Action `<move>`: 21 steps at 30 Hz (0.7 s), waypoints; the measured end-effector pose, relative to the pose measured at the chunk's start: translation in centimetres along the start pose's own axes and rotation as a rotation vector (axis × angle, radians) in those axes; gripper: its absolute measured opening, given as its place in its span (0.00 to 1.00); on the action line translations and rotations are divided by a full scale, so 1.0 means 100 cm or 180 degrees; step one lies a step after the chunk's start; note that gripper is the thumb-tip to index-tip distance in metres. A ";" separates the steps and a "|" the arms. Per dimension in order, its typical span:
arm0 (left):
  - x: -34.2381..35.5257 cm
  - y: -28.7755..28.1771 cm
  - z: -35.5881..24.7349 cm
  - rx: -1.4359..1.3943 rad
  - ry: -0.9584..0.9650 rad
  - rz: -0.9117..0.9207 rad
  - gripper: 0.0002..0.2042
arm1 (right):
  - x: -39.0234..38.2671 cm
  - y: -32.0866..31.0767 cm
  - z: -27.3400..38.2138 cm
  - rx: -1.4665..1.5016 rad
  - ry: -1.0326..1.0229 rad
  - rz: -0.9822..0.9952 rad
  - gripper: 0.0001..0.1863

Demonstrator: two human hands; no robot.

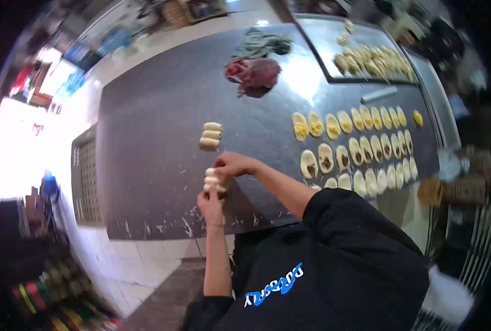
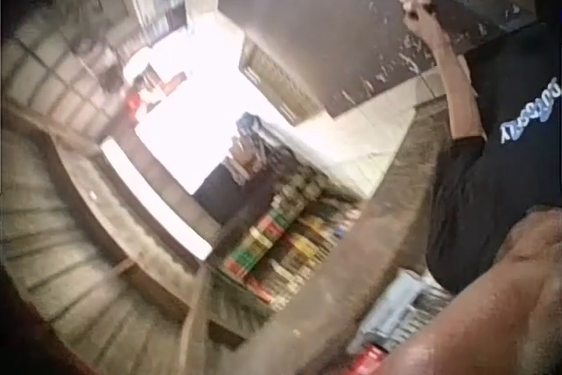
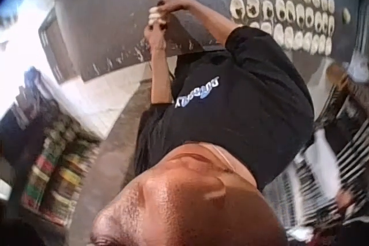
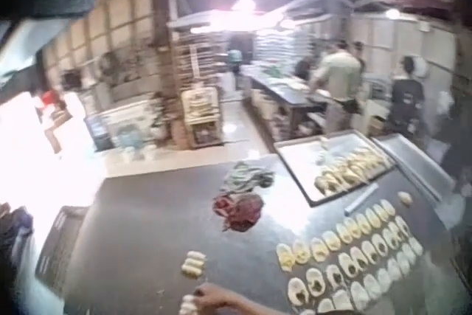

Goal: Rolling and stuffing pieces of dough to form bread rolls and placing them onto a baking tray.

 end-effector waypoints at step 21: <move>0.091 0.350 -0.008 0.3418 0.1917 0.2187 0.37 | -0.198 -0.299 -0.110 -0.2223 0.1997 -0.2188 0.40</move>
Point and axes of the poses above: each hand's wrist, its own x-axis towards the middle knuckle, its own y-axis out of the palm, z = x × y, the point moved 8 cm from there along x, towards the middle knuckle
